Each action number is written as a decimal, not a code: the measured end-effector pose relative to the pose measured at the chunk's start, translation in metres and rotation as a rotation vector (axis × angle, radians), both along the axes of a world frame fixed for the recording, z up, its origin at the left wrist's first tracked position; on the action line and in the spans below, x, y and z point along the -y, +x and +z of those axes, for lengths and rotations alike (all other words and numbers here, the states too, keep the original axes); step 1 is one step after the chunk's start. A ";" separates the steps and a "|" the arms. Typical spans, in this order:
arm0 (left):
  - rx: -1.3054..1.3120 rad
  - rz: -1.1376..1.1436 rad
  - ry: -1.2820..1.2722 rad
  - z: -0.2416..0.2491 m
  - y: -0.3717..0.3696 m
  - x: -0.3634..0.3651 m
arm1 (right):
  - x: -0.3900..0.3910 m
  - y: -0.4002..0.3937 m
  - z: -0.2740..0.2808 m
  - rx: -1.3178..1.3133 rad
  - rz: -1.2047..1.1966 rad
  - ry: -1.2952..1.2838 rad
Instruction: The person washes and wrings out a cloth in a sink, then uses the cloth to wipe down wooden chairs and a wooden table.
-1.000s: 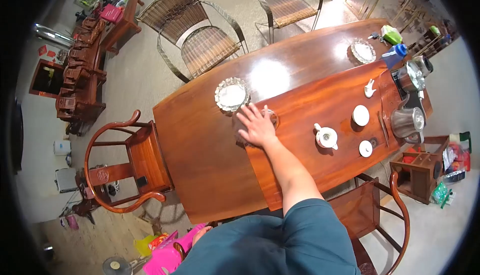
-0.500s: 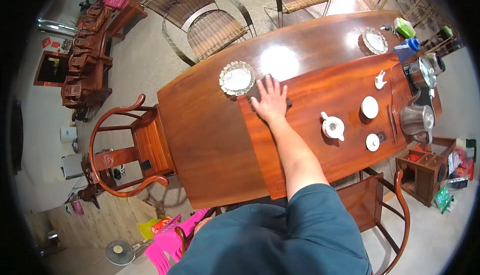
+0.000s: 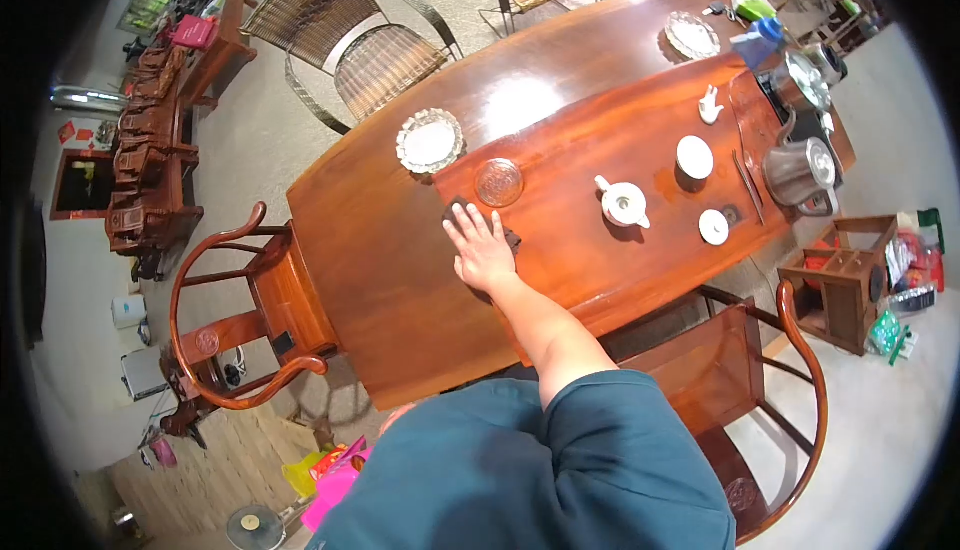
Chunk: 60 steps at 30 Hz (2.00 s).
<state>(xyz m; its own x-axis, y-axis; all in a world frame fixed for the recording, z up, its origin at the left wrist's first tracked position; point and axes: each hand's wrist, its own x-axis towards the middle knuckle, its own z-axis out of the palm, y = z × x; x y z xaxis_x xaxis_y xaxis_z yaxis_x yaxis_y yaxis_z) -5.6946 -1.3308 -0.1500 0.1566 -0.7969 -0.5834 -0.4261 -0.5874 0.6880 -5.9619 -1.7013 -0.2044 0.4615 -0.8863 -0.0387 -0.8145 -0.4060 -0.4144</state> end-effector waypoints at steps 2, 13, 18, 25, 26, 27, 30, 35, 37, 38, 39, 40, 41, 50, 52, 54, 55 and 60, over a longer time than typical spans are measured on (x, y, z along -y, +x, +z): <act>-0.058 -0.092 -0.065 0.004 0.002 0.009 | -0.027 -0.007 -0.005 -0.001 0.029 -0.009; 0.183 -0.327 0.123 0.023 0.036 0.060 | -0.208 -0.098 0.007 -0.131 -0.061 0.047; 0.074 -0.297 0.155 0.021 0.055 0.046 | -0.203 -0.167 0.014 -0.383 -0.295 0.016; 0.102 -0.235 0.138 -0.001 0.102 0.010 | -0.161 -0.158 -0.003 -0.382 -0.937 0.051; 0.090 -0.223 0.137 -0.004 0.106 0.005 | -0.167 -0.137 -0.012 -0.388 -0.927 0.022; 0.072 -0.231 0.129 -0.011 0.109 0.003 | -0.178 -0.113 -0.025 -0.412 -0.807 -0.045; 0.009 -0.238 0.092 -0.033 0.114 -0.001 | -0.216 -0.037 -0.026 -0.284 -0.535 -0.091; 0.078 -0.222 0.010 0.007 0.061 0.029 | -0.212 -0.027 0.007 -0.146 -0.287 0.065; 0.050 -0.185 0.003 0.017 0.040 0.050 | -0.193 -0.041 0.014 -0.109 -0.217 0.106; 0.078 -0.221 -0.028 0.019 0.030 0.058 | -0.185 -0.049 0.017 -0.092 -0.184 0.132; 0.106 -0.262 -0.064 0.030 0.014 0.075 | -0.175 -0.054 0.018 -0.084 -0.181 0.135; 0.135 -0.306 -0.109 0.039 -0.002 0.097 | -0.161 -0.058 0.023 -0.073 -0.172 0.165; 0.224 -0.405 -0.109 0.046 -0.019 0.118 | -0.146 -0.062 0.027 -0.062 -0.165 0.193; 0.202 -0.610 -0.267 0.064 -0.159 0.230 | -0.094 -0.137 0.064 0.079 -0.063 0.139; 0.187 -0.666 -0.297 0.063 -0.164 0.229 | -0.114 -0.166 0.065 0.237 -0.183 0.024; 0.196 -0.651 -0.320 0.052 -0.162 0.224 | -0.140 -0.198 0.065 0.277 -0.351 0.038; 0.197 -0.642 -0.311 0.049 -0.160 0.223 | -0.158 -0.214 0.061 0.281 -0.444 0.044; 0.241 -0.631 -0.371 0.015 -0.166 0.217 | -0.261 -0.277 0.040 0.153 -1.021 0.226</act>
